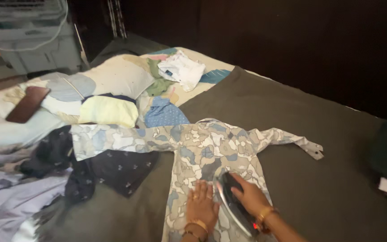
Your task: The person irons a patterned long-sleeve shirt on a bed, smoothing the body and sleeves with an electric iron, then folds it. The person then irons a blue patterned shirt, smoothing the sleeves and body before folding it as well.
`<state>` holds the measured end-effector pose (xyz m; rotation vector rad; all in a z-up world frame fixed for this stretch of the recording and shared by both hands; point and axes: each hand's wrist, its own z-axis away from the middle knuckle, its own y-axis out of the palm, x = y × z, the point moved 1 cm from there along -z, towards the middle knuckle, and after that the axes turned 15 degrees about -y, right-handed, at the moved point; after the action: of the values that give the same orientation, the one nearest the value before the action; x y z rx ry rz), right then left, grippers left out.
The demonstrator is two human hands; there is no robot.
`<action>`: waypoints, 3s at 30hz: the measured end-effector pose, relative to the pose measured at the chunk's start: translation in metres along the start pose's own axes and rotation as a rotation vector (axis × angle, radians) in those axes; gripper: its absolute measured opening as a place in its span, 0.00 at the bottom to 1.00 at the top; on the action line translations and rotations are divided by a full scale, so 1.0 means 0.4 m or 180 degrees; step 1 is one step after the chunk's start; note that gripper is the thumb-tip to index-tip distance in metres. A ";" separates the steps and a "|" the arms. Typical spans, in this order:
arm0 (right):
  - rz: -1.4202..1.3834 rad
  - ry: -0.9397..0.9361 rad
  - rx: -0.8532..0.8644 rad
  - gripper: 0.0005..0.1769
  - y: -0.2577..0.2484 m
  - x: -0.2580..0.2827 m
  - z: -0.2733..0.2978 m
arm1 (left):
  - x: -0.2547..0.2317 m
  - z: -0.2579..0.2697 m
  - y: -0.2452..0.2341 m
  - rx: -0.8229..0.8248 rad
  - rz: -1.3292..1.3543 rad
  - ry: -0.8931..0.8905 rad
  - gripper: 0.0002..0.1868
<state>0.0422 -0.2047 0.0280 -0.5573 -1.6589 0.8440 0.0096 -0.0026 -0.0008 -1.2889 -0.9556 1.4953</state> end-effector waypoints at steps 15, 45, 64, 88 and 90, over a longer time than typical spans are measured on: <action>0.0131 0.0819 -0.0757 0.32 -0.151 -0.117 -0.456 | 0.126 -0.262 -0.113 -0.0974 0.0167 -0.0193 0.38; 0.0361 -0.1330 -0.0382 0.33 -0.016 0.037 -0.644 | 0.379 -0.643 -0.149 -0.1871 0.0063 -0.0961 0.47; -0.0137 -0.0691 0.0236 0.33 -0.058 0.089 -0.573 | 0.428 -0.734 -0.224 -0.3151 -0.0218 -0.1095 0.09; -0.0373 -0.1229 0.0683 0.35 -0.141 0.040 -0.350 | -0.025 -1.007 -0.189 -0.1980 -0.0255 0.0067 0.08; -0.0051 -0.0686 0.1077 0.35 -0.120 0.057 -0.367 | 0.015 -0.973 -0.190 -0.2374 -0.0013 0.0028 0.09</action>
<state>0.1818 -0.1834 0.0951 -0.2238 -1.6611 1.1766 0.4053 0.0220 0.0102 -1.7952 -1.5922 1.1520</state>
